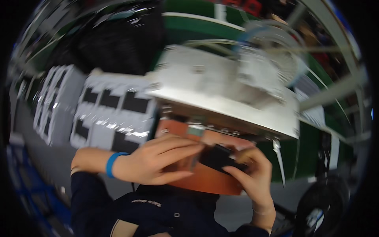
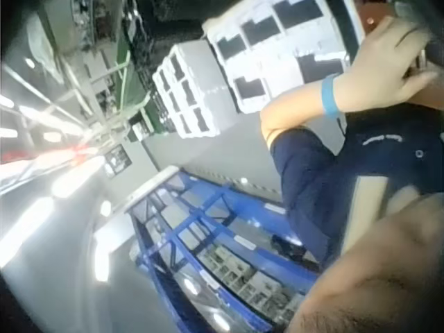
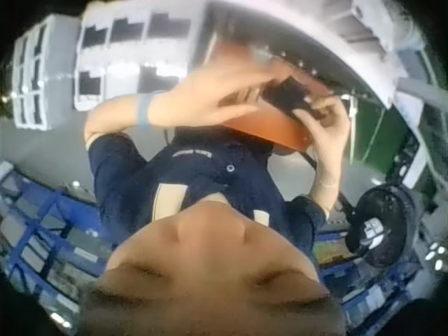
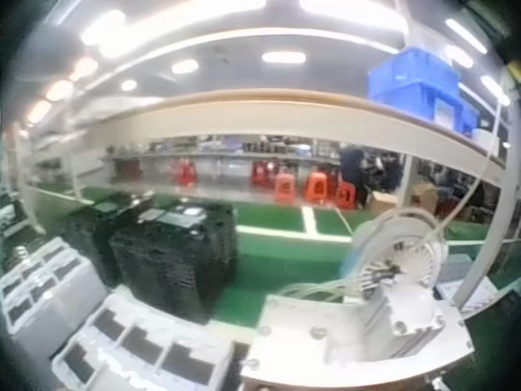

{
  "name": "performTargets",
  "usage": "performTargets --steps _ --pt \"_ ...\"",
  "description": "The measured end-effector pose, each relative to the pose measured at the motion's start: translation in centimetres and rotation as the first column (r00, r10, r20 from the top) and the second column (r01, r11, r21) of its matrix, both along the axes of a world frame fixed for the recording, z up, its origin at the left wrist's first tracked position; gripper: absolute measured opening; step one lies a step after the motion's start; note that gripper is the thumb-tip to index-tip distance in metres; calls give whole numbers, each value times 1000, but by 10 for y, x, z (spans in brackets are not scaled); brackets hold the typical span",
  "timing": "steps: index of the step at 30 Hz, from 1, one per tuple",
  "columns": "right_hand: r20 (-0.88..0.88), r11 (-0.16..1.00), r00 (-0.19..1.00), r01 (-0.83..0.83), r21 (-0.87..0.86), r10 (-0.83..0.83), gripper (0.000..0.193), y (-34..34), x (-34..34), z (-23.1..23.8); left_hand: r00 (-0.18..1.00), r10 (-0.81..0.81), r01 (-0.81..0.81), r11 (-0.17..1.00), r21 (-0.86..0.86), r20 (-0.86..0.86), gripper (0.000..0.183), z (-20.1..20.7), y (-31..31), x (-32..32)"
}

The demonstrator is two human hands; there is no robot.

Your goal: The person repeatedly picks up small black rectangular components from a white tray and places them into a press machine. They operate the press to process each component and then return the finished pieces to the tray.

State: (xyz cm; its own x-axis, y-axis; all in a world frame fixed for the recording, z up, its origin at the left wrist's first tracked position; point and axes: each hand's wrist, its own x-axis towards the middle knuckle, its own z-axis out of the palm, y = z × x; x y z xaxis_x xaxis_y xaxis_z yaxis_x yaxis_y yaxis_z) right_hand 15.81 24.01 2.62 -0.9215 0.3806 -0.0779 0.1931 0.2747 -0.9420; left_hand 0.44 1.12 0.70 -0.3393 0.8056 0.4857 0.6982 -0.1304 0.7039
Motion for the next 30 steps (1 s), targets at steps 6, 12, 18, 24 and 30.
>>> performTargets --steps 6,12,18,24,30 --pt "-294 998 954 -70 -4 65 49 -58 9 -3 847 156 -126 988 -94 507 41 7 -44 34" --pt "-264 999 964 43 22 -36 43 -40 18 -25 444 672 -836 549 4 592 42 -42 -168 -11" --pt "-281 980 959 30 198 28 24 -48 19 -33 303 928 -946 265 -187 -217 38 -79 -200 -9" --pt "-183 953 977 -46 299 105 24 -54 16 -15 228 905 -971 236 -21 -360 35 -92 -191 9" --pt "-208 610 705 -382 694 678 28 -129 -61 22 306 779 -917 396 51 -548 19 -71 -210 -35"
